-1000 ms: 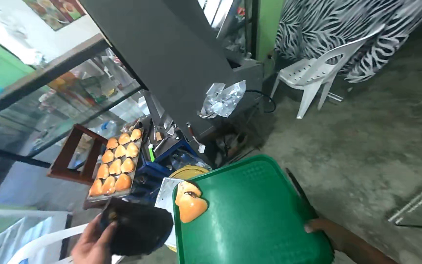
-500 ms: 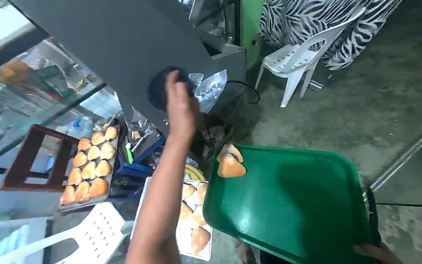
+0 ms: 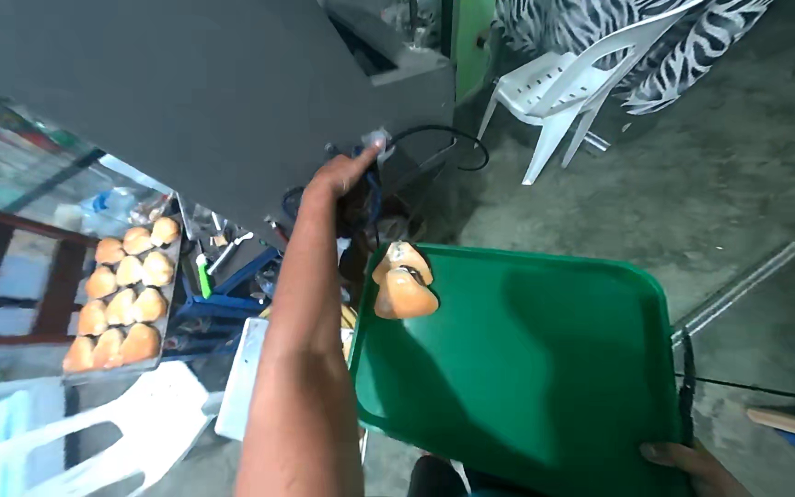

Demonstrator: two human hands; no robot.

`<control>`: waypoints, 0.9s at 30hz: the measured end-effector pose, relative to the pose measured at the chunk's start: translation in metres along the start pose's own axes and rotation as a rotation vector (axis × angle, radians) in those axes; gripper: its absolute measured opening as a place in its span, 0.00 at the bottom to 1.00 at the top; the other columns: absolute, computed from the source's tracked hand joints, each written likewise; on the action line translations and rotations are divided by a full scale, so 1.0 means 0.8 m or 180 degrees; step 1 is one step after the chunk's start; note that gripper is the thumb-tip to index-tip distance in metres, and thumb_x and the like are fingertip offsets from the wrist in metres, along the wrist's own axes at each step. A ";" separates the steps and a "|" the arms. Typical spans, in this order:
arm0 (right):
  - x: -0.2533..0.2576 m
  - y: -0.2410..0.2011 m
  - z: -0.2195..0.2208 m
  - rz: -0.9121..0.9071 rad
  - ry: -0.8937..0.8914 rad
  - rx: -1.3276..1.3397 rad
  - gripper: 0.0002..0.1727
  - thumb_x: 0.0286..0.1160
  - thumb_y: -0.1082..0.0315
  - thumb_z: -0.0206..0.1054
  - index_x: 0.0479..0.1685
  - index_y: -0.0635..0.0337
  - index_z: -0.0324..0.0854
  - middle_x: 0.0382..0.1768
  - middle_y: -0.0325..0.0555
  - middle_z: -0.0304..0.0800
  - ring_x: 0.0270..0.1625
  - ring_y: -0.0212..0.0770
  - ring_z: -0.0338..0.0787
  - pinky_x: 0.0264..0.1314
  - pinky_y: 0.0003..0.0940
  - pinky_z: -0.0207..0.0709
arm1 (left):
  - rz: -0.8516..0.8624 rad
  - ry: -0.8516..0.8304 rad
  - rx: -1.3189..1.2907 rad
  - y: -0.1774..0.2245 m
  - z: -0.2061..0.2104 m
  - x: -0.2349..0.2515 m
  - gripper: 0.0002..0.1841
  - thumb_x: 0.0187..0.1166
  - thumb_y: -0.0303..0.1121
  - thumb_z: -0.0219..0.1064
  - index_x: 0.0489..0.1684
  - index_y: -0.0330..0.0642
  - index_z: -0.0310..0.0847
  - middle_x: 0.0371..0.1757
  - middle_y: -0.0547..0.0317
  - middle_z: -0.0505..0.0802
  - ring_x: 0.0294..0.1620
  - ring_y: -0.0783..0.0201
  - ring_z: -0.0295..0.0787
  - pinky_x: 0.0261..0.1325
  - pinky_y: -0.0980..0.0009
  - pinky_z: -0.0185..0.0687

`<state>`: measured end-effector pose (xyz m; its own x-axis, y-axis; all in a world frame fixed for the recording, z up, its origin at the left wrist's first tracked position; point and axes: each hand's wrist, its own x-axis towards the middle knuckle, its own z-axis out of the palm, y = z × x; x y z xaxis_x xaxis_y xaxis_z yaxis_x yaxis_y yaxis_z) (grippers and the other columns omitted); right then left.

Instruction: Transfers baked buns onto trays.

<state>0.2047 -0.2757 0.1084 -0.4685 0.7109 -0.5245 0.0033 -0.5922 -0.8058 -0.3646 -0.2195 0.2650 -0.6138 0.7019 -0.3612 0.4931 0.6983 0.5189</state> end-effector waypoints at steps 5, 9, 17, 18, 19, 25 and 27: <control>0.029 -0.011 0.011 0.0047 -0.0342 -0.0313 0.24 0.44 0.75 0.78 0.44 0.43 0.82 0.37 0.23 0.97 0.41 0.21 0.94 0.48 0.23 0.90 | 0.1730 0.1249 -0.0898 -0.099 -0.008 -0.143 0.31 0.92 0.49 0.43 0.77 0.31 0.71 0.76 0.43 0.82 0.76 0.61 0.79 0.77 0.62 0.74; 0.075 -0.003 0.033 0.0157 -0.1060 -0.0803 0.28 0.43 0.63 0.85 0.52 0.33 0.85 0.42 0.19 0.96 0.44 0.19 0.93 0.47 0.22 0.90 | 0.0059 0.1286 -0.1679 -0.286 0.066 -0.344 0.41 0.86 0.66 0.45 0.91 0.46 0.56 0.88 0.56 0.70 0.82 0.64 0.72 0.78 0.61 0.74; 0.124 0.042 0.205 0.0761 -0.1932 -0.1627 0.34 0.35 0.66 0.82 0.55 0.43 0.80 0.37 0.22 0.95 0.39 0.23 0.94 0.42 0.25 0.91 | -0.1964 0.1570 -0.4547 -0.390 0.262 -0.611 0.22 0.89 0.37 0.47 0.74 0.34 0.68 0.50 0.56 0.95 0.49 0.65 0.95 0.56 0.64 0.92; 0.126 0.056 0.230 0.0855 -0.2148 -0.1734 0.35 0.35 0.65 0.83 0.56 0.43 0.80 0.38 0.23 0.96 0.39 0.23 0.94 0.42 0.26 0.91 | -0.2256 0.1857 -0.4447 -0.392 0.271 -0.630 0.20 0.92 0.35 0.43 0.72 0.33 0.69 0.46 0.56 0.96 0.46 0.66 0.95 0.53 0.65 0.94; 0.121 0.069 0.262 0.0949 -0.2296 -0.1953 0.36 0.35 0.65 0.81 0.56 0.45 0.77 0.37 0.23 0.94 0.39 0.23 0.94 0.42 0.26 0.91 | -0.2518 0.2139 -0.4272 -0.399 0.284 -0.650 0.19 0.93 0.34 0.43 0.70 0.32 0.71 0.42 0.57 0.96 0.41 0.68 0.96 0.48 0.67 0.94; 0.054 0.196 0.442 0.1162 -0.3003 -0.2805 0.24 0.69 0.54 0.69 0.59 0.59 0.78 0.34 0.31 0.89 0.34 0.26 0.88 0.43 0.28 0.87 | -0.3230 0.3428 -0.3752 -0.515 0.342 -0.800 0.16 0.94 0.36 0.46 0.49 0.38 0.81 0.26 0.71 0.94 0.27 0.77 0.93 0.32 0.76 0.92; 0.052 0.230 0.467 0.0828 -0.2753 -0.3383 0.29 0.86 0.44 0.56 0.61 0.66 0.76 0.29 0.36 0.78 0.25 0.28 0.78 0.33 0.26 0.78 | -0.3289 0.3641 -0.3607 -0.571 0.340 -0.852 0.16 0.94 0.35 0.46 0.44 0.42 0.81 0.24 0.76 0.92 0.26 0.80 0.91 0.31 0.78 0.91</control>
<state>-0.1442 -0.4968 0.0416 -0.7405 -0.0616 -0.6693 0.6521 0.1756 -0.7376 -0.0038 -0.9790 0.0631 -0.6495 -0.6113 -0.4522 -0.5619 -0.0148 0.8271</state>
